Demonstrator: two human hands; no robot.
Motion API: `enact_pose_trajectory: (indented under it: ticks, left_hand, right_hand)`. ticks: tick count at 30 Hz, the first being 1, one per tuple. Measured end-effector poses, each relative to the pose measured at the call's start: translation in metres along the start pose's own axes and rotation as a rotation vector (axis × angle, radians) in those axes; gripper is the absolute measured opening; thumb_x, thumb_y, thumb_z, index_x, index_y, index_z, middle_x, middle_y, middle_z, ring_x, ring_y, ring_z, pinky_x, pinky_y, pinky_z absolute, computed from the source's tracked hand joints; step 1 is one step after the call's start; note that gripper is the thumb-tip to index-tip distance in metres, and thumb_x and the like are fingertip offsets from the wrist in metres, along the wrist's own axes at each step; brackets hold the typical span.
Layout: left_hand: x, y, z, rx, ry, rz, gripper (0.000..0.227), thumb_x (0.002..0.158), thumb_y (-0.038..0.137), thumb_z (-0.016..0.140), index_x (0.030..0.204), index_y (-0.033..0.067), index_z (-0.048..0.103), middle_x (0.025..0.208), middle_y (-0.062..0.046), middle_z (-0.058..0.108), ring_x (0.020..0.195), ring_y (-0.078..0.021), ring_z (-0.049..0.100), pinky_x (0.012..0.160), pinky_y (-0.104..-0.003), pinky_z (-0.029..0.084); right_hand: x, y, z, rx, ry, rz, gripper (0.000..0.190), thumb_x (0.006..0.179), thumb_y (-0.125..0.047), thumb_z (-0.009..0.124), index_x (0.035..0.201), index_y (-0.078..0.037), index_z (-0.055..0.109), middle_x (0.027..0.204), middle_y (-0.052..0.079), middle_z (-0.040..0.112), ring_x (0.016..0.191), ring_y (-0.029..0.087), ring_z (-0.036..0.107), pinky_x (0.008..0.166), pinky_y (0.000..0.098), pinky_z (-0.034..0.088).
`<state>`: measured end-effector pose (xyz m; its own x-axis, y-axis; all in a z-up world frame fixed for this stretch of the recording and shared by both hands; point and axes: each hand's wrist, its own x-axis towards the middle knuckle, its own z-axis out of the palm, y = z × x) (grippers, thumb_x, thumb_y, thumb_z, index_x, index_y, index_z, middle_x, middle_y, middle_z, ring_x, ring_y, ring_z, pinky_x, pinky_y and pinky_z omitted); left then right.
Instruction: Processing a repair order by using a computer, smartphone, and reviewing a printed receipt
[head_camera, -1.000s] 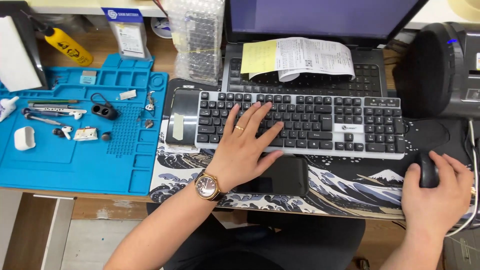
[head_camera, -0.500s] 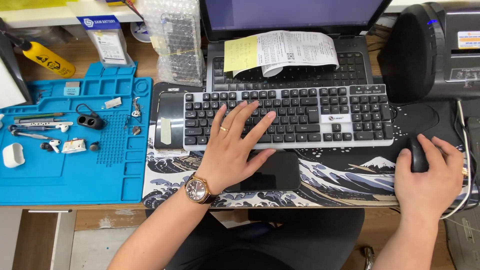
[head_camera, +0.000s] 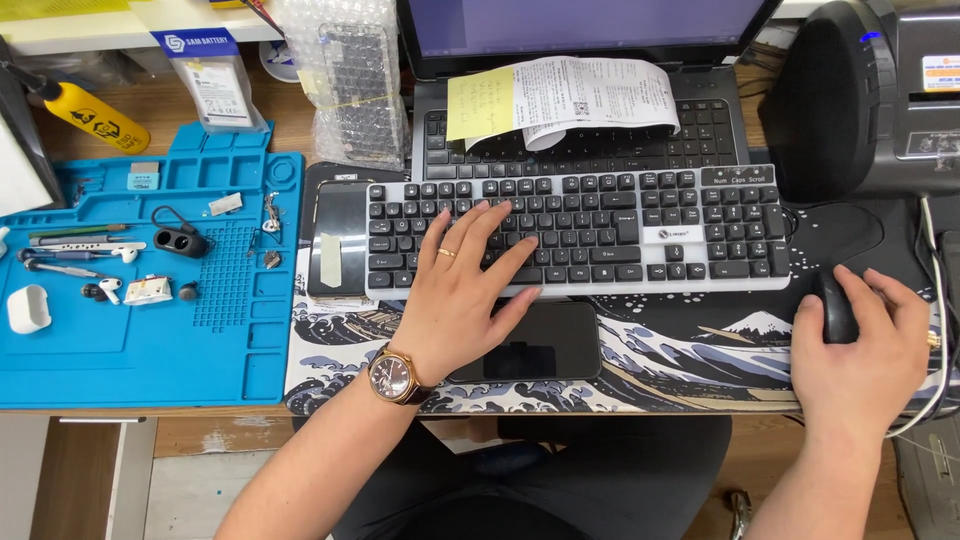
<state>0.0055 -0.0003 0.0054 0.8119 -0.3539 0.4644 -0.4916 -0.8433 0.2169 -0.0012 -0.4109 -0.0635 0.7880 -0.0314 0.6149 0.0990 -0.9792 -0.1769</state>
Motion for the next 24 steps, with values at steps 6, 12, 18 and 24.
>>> enact_pose_trajectory:
  ticks: [6,12,18,24]
  left_hand:
    - [-0.0006,0.0005,0.0001,0.008,-0.001,-0.025,0.04,0.099,0.04,0.061,0.132,0.0167,0.063,0.15,-0.017,0.049,0.139,-0.0359,0.048,0.118,-0.058,0.032]
    - [-0.0005,-0.0003,0.0003,0.02,-0.017,-0.034,0.041,0.099,0.04,0.06,0.132,0.0163,0.063,0.15,-0.017,0.048,0.139,-0.0355,0.048,0.117,-0.058,0.033]
    - [-0.0013,-0.0005,0.0018,0.021,-0.022,-0.035,0.042,0.099,0.041,0.06,0.133,0.017,0.063,0.15,-0.018,0.049,0.14,-0.0363,0.047,0.118,-0.057,0.031]
    - [0.0005,-0.0008,-0.0008,0.0,-0.012,-0.03,0.04,0.1,0.038,0.062,0.132,0.0158,0.063,0.149,-0.018,0.049,0.138,-0.0369,0.049,0.117,-0.057,0.032]
  right_hand:
    - [-0.0036,0.0063,0.0026,-0.027,0.0,-0.02,0.037,0.104,-0.005,0.083,0.14,0.003,0.085,0.143,0.016,0.064,0.126,0.034,0.067,0.101,0.0476,0.057]
    - [0.0021,-0.0031,-0.0016,-0.03,-0.015,-0.001,0.037,0.102,-0.007,0.081,0.138,0.002,0.083,0.142,0.015,0.064,0.123,0.033,0.067,0.097,0.049,0.056]
    - [-0.0023,0.0037,0.0013,-0.029,-0.007,-0.01,0.036,0.103,-0.006,0.082,0.139,0.001,0.084,0.143,0.014,0.064,0.124,0.033,0.067,0.098,0.0488,0.056]
    - [-0.0001,0.0046,0.0022,-0.015,0.019,-0.056,0.035,0.102,-0.003,0.084,0.136,0.003,0.085,0.141,0.017,0.064,0.124,0.035,0.068,0.099,0.0487,0.058]
